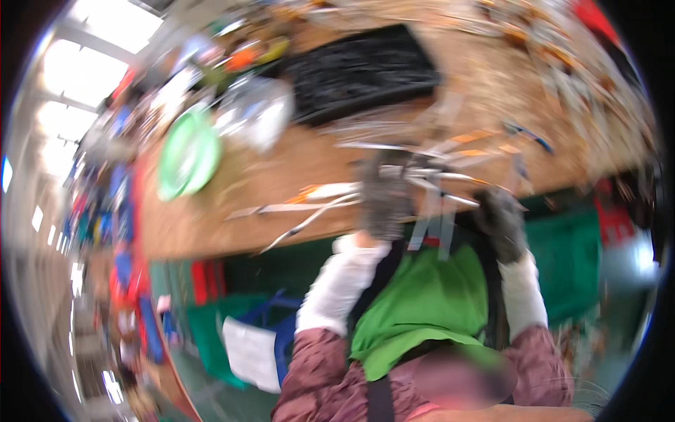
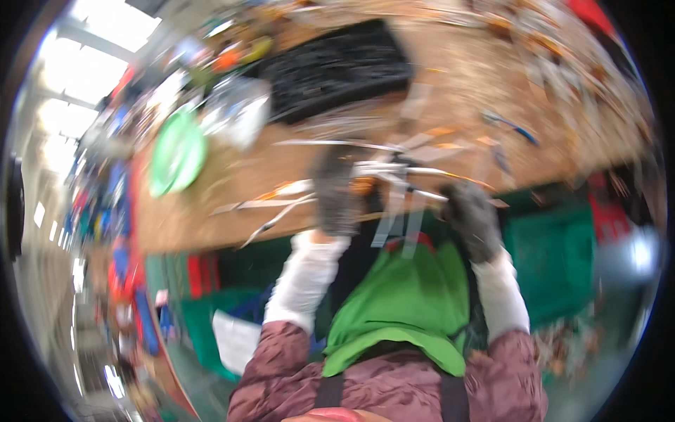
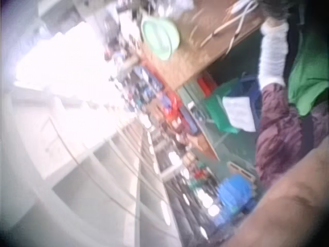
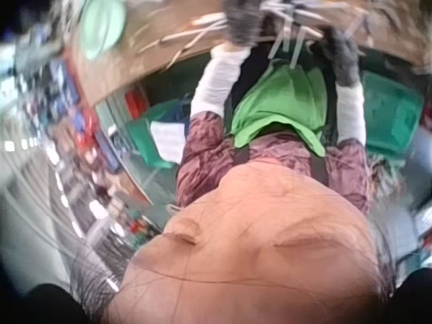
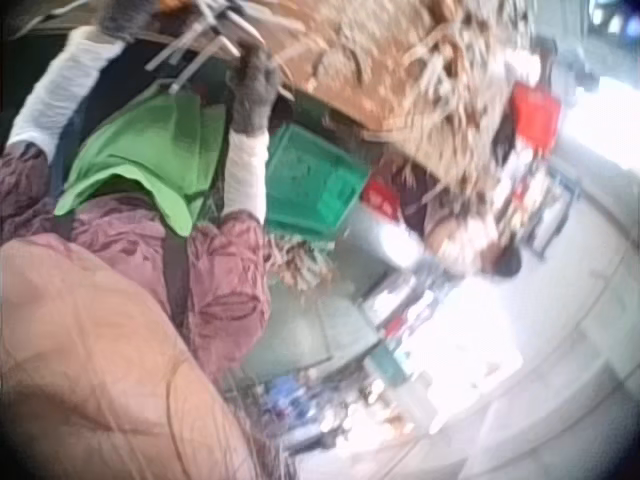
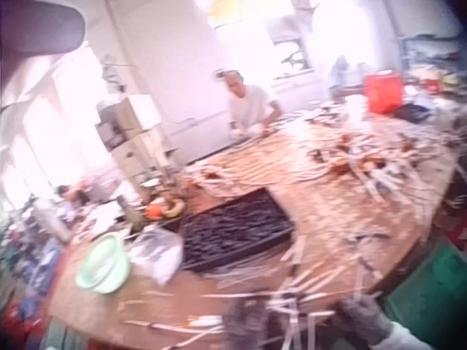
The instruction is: The person assembles wire harnesses and electronic components by hand at a workstation, securing them with fasteners and plastic sleeves. Pliers and wire cutters are used to manipulate the components.
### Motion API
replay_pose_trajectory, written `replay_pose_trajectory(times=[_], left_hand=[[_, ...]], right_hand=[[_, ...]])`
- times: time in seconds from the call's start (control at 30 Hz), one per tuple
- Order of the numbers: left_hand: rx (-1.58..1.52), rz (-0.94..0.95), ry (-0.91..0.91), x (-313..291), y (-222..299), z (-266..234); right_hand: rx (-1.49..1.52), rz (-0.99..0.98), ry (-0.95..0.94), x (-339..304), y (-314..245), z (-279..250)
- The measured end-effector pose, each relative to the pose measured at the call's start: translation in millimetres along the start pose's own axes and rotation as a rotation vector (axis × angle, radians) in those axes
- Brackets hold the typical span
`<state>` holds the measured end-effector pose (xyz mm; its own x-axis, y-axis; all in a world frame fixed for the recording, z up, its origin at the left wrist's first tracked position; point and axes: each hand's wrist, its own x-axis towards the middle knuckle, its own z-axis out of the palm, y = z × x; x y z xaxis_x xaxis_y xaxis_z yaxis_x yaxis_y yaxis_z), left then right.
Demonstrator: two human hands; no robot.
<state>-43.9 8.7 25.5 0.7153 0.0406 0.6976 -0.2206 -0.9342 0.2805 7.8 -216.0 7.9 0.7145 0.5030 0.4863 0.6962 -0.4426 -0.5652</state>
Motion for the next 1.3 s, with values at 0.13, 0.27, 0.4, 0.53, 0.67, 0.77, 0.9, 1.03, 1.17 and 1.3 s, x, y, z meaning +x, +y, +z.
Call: replay_pose_trajectory(times=[0.13,0.27,0.4,0.53,0.67,0.77,0.9,1.03,1.17,1.3], left_hand=[[-0.773,-0.493,0.124,40.4,10.9,7.1],[-0.829,-0.459,-0.061,44.3,29.0,34.5],[-0.802,-0.504,-0.228,39.8,17.5,62.3],[-0.849,-0.624,-0.352,32.0,9.6,68.5],[-0.867,-0.649,-0.382,38.0,14.1,65.4],[-0.881,-0.596,-0.344,32.5,6.9,71.7],[-1.197,-0.562,-0.293,18.2,8.3,50.4],[-1.261,-0.440,-0.461,19.6,28.3,22.0],[-1.140,-0.483,-0.612,19.0,28.8,1.8],[-1.084,-0.494,-0.480,8.1,30.1,27.3]], right_hand=[[1.131,0.825,-0.036,-8.0,16.1,-2.6],[1.123,0.814,-0.013,-9.4,21.0,-12.5],[1.070,0.774,-0.080,3.5,17.2,0.9],[0.981,0.741,-0.184,12.6,11.6,8.9],[0.961,0.760,-0.233,15.8,15.4,13.9],[1.043,0.802,-0.237,22.1,9.6,9.4],[1.084,0.934,-0.266,29.1,-5.1,12.4],[1.061,0.849,-0.176,12.8,11.6,20.1],[1.065,0.939,-0.173,14.1,8.2,22.6],[1.129,0.940,-0.195,19.4,1.4,20.2]])
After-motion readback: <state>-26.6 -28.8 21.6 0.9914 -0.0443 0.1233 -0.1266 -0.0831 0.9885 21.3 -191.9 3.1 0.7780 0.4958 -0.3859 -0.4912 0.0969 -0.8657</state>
